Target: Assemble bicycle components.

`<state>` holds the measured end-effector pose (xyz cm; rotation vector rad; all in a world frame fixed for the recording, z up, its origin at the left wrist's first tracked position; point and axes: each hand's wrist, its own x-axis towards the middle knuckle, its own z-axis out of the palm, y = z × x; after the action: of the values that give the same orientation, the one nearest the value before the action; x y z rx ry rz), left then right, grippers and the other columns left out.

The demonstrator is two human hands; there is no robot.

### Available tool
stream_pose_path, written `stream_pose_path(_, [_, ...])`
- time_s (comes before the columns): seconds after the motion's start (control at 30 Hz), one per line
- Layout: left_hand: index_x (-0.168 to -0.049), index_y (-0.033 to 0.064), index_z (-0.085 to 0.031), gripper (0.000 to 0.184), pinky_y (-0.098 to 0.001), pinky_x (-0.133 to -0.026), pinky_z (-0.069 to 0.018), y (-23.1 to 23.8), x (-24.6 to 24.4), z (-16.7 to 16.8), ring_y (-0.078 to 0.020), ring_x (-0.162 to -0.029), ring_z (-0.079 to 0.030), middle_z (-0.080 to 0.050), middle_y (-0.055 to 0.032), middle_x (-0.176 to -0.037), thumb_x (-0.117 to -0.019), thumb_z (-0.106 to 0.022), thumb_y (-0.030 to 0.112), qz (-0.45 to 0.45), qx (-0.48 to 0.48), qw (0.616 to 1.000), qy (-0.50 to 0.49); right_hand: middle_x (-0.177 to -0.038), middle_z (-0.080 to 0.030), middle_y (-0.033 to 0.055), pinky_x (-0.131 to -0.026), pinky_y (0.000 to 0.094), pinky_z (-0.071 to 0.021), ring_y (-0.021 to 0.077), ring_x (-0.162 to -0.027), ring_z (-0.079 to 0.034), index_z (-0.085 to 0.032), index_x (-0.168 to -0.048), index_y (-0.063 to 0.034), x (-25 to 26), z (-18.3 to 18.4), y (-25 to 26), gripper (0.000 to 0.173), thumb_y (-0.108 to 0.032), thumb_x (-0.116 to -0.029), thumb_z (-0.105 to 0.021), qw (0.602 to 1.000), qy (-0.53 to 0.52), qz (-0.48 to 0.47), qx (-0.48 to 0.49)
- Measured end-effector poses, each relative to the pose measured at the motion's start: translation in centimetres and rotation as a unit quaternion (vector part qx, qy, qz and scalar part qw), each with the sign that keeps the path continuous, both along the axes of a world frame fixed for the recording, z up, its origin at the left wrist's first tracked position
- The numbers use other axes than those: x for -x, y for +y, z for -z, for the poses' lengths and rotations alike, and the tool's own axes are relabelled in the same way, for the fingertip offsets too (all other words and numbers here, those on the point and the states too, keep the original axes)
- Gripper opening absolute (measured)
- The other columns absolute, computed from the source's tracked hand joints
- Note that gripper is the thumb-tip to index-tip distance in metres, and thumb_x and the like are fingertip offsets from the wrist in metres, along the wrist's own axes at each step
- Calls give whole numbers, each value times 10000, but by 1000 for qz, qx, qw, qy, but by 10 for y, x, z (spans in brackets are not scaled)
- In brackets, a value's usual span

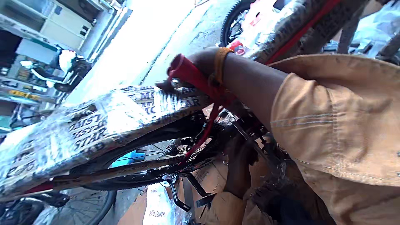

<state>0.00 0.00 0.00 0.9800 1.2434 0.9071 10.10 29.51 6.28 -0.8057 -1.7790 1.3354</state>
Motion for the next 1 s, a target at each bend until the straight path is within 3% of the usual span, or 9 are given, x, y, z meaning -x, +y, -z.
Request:
stream_pose_path(0.07, [-1217,18,-602,278,-250,-600,-532,-15,14,4,-105,-653,-618,-673,-61,-830,-1024,-514,197,37,-4,999,11,-929,-627,-20,-721,257,-524,37,-797,-593,-666,-1110,-101,-8,-53,-54,159,-169,-1051,-535,996,-81,-20,19])
stream_pose_path(0.13, [-1164,-39,-617,280,-244,-609,-518,-27,29,5,-95,-681,-608,-687,-61,-892,-1026,-524,187,66,-40,997,27,-872,-613,-47,-669,228,-512,16,-738,-577,-670,-1056,-126,-9,-78,-83,153,-215,-1048,-546,991,-100,-2,83])
stream_pose_path(0.33, [-1213,-4,-644,367,-319,-723,-604,-38,76,-16,-144,-832,-681,-704,-58,-1013,-1019,-584,300,-31,-294,948,122,-834,-671,-38,-654,272,-567,47,-749,-653,-696,-975,-163,-4,-42,-41,365,-482,-1039,-530,990,-87,-100,42])
stream_pose_path(0.4, [-1283,29,-621,463,-306,-779,-613,-31,87,-32,-115,-879,-692,-711,-14,-1018,-1033,-569,416,-69,-354,923,138,-855,-677,-36,-682,265,-569,41,-768,-654,-699,-1001,-160,-4,-41,-38,358,-449,-1062,-496,988,-120,-98,-7])
stream_pose_path(0.5, [-1229,32,-619,506,-260,-751,-608,-23,94,-46,-65,-855,-684,-702,18,-971,-1031,-541,491,-86,-386,906,152,-910,-678,-42,-741,229,-546,10,-799,-632,-704,-1067,-150,-6,-60,-61,248,-324,-1060,-527,982,-174,-57,-45])
stream_pose_path(0.67, [-1088,19,-685,276,-266,-657,-591,-25,95,-40,-87,-751,-661,-696,-14,-908,-1002,-614,272,-61,-383,908,156,-826,-696,4,-643,243,-556,72,-728,-652,-708,-1004,-66,1,-71,-84,426,-391,-1091,-447,989,43,24,139])
stream_pose_path(0.77, [-973,66,-727,200,-232,-621,-562,-21,99,-40,-69,-736,-631,-685,-27,-966,-988,-640,246,-60,-398,900,165,-881,-714,43,-710,342,-575,141,-786,-674,-709,-992,-68,-9,-66,-95,373,-351,-1069,-479,983,78,164,30])
stream_pose_path(0.9, [-962,63,-746,162,-235,-640,-581,-16,103,-46,-74,-743,-648,-698,-51,-1050,-969,-684,213,-87,-404,902,122,-1031,-704,42,-812,363,-598,119,-913,-684,-653,-1217,-72,-14,-59,-148,396,-273,-1115,-327,954,46,262,-141])
stream_pose_path(1.0, [-972,60,-754,141,-234,-641,-590,-9,97,-53,-75,-742,-656,-703,-61,-1075,-965,-700,189,-106,-409,903,82,-1485,-523,47,-1043,426,-542,172,-1291,-576,-342,-1578,-166,-7,-30,-210,642,-521,-1057,-464,933,-19,262,-246])
